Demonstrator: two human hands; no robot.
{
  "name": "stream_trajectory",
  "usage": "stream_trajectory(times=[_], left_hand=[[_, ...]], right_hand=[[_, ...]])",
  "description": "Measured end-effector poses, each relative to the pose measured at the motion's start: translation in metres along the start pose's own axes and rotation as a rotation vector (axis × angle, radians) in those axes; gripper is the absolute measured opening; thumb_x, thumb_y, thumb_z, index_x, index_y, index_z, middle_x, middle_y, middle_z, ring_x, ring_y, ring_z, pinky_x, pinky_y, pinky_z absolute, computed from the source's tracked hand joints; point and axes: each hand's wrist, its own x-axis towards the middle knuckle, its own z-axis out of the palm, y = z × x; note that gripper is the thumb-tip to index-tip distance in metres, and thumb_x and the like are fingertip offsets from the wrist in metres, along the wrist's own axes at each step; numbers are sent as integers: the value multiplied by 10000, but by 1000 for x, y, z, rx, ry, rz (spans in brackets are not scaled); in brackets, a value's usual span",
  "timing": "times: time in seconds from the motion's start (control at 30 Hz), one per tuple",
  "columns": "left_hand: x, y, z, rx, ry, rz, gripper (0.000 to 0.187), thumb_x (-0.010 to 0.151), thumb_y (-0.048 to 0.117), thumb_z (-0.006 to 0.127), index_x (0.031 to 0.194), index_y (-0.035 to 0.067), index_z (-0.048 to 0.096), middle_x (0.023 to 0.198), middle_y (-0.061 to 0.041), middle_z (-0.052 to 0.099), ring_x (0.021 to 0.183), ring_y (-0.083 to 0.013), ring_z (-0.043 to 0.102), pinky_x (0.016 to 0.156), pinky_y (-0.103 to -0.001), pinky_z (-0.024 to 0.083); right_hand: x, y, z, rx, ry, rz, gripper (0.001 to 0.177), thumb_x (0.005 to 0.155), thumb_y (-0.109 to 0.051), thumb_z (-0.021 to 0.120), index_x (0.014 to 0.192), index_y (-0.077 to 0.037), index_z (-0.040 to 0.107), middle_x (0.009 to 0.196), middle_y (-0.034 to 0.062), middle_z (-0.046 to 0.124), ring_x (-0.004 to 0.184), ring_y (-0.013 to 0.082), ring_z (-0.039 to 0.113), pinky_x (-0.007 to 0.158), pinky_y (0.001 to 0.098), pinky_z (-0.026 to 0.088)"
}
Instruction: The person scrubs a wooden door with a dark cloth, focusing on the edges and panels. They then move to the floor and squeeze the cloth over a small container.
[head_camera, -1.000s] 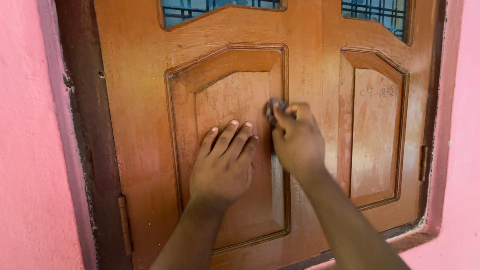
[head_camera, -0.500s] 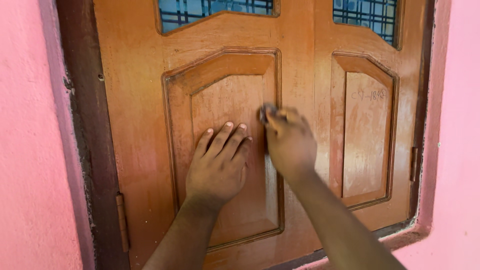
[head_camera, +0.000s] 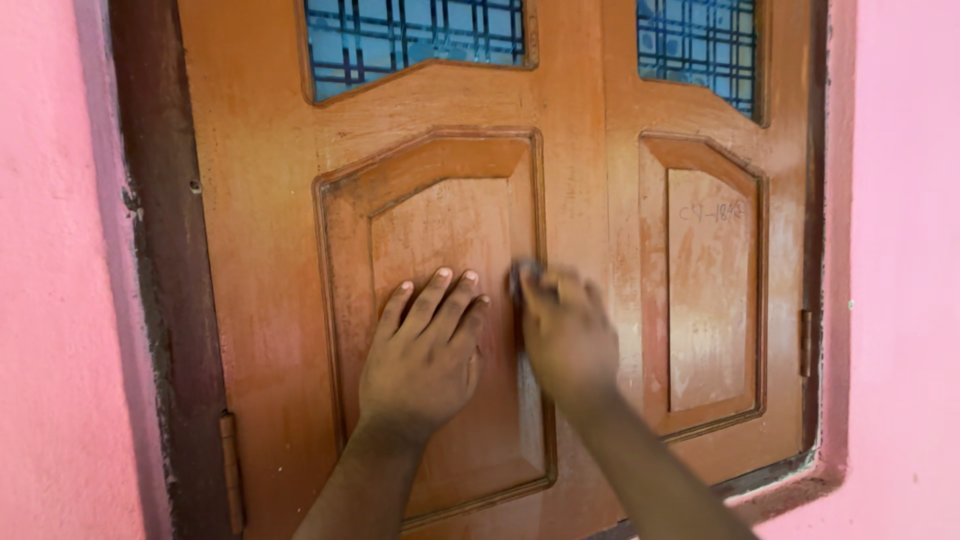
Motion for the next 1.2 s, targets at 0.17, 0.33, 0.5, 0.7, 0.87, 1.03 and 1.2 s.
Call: stream_trajectory(times=[0.17,0.33,0.5,0.7,0.87,1.03,1.2], left_hand=[[1,-1,0,-9,-8,5,442,822,243,662,1244,114,683,1412,-73,605,1359,-266,509,1146,-524,364],[-2,0,0,-11,-16,-30,459,833,255,665,1272,120,674,1446,-68,584,1379,-267,488,1149,-560,344],[-3,2,2,112,36,-230,592,838,309,646,1391,101,612,1532,-120,494,1442,-290,416,1153,-663,258],[-2,2,4,73,8,-298,624,834,331,646,1411,103,581,1552,-137,457,1475,-331,375,1170,-690,229],[-6,1,8,115,56,-284,558,819,308,660,1342,115,650,1497,-113,540,1430,-303,451,1150,-700,247],[-3,-35,-1,119,59,-104,378,890,279,673,1247,167,726,1384,-41,652,1301,-201,595,1226,-655,295],[-6,-50,-23,133,47,101,428,850,268,681,1251,124,726,1413,-80,650,1333,-226,579,1162,-643,325]], right_hand=[[-12,4,-22,162,-271,241,291,922,-216,667,1201,-236,749,1079,15,656,909,207,674,754,361,589],[31,-2,-24,258,-17,18,342,914,-165,711,1253,-182,742,1071,93,658,977,251,653,800,394,553],[31,-22,-2,176,-17,-33,394,880,-95,686,1250,-212,752,1104,90,655,984,277,644,805,396,574],[-1,-20,-3,165,-158,-37,337,896,-101,665,1178,-246,779,1126,44,658,957,240,649,777,371,593],[49,-16,3,116,9,-58,320,905,-110,662,1151,-253,807,1123,18,657,1001,277,636,811,407,578],[24,-30,-3,133,-34,-114,365,880,-94,655,1171,-260,800,1128,19,657,950,273,640,775,397,585],[7,-35,-10,156,-86,-237,351,875,-89,656,1147,-262,793,1157,8,670,943,240,658,783,364,596]])
